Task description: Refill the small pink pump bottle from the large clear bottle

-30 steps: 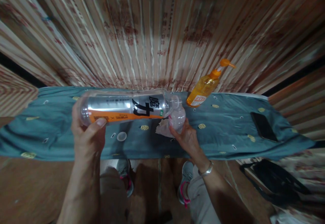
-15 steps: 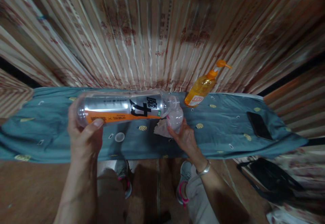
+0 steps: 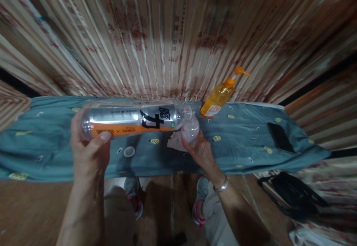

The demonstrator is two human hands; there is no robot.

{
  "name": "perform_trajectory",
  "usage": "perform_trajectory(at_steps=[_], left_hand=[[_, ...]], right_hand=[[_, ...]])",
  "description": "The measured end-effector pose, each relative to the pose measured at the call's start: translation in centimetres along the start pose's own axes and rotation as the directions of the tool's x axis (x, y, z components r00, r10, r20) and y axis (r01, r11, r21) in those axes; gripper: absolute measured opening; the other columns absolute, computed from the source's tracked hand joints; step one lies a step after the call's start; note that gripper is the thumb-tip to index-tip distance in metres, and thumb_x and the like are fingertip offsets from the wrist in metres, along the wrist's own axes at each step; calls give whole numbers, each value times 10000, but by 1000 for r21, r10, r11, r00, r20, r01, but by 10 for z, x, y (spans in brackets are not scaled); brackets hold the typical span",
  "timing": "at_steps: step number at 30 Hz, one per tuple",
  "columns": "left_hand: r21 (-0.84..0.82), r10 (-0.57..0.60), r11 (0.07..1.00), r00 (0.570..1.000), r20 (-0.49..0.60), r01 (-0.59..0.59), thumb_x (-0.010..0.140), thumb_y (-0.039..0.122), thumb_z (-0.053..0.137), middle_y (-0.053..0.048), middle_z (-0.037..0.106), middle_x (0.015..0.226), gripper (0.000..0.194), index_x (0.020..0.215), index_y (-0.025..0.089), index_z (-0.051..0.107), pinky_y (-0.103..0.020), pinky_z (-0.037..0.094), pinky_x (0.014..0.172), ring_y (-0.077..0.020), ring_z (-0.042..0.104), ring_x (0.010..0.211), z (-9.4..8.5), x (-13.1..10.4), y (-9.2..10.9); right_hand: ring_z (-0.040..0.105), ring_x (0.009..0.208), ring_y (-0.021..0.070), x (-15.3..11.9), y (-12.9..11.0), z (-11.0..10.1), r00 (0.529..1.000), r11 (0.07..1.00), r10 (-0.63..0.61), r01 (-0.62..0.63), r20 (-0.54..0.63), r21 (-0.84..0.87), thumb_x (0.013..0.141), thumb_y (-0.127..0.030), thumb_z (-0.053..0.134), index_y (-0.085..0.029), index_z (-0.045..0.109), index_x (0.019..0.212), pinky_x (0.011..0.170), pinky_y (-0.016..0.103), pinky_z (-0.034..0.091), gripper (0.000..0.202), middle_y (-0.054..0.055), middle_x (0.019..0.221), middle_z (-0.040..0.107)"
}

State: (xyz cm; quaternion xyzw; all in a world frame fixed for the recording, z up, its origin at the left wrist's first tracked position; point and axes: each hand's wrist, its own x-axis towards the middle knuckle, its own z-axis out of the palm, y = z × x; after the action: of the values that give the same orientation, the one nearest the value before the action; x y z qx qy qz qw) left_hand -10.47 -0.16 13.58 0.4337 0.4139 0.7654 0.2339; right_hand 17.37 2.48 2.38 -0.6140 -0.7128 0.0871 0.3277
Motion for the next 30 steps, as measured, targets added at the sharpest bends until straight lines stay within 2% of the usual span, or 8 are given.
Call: perform_trajectory(at_steps=[8, 16, 24, 30], left_hand=[[19, 14, 1000, 1000, 21, -14, 445, 329, 857, -11, 662, 1180, 657, 1077, 375, 686, -650, 300, 1128, -314, 577, 1170, -1, 0, -3], [-8, -29, 1000, 1000, -13, 29, 411, 299, 864, -9, 668, 1075, 640, 1027, 352, 699, -653, 326, 1102, -286, 607, 1052, 2, 0, 1], [57, 22, 998, 998, 58, -25, 503, 354, 833, -12, 649, 1180, 635, 1113, 362, 656, -619, 361, 1103, -292, 588, 1136, -6, 1, -7], [22, 0, 1000, 999, 34, -1, 457, 326, 853, -15, 656, 1170, 662, 1094, 354, 674, -634, 334, 1118, -306, 589, 1144, -3, 1, -4]], right_hand=[[706, 815, 306, 0, 2, 2, 1000, 1000, -12, 12, -20, 1, 850, -465, 607, -138, 417, 1356, 700, 498, 586, 632, 180, 954, 727], [701, 795, 319, 0, 2, 1, 1000, 1000, -18, 18, -16, 10, 863, -485, 592, -127, 398, 1391, 673, 510, 589, 667, 193, 942, 729], [705, 811, 317, 0, 0, -1, 1000, 1000, -2, 2, -4, 10, 850, -471, 614, -139, 422, 1367, 691, 507, 594, 644, 186, 961, 727], [710, 817, 313, 1, 0, 0, 1000, 1000, 3, -3, -8, 1, 845, -475, 613, -123, 435, 1344, 704, 499, 598, 636, 196, 970, 727]])
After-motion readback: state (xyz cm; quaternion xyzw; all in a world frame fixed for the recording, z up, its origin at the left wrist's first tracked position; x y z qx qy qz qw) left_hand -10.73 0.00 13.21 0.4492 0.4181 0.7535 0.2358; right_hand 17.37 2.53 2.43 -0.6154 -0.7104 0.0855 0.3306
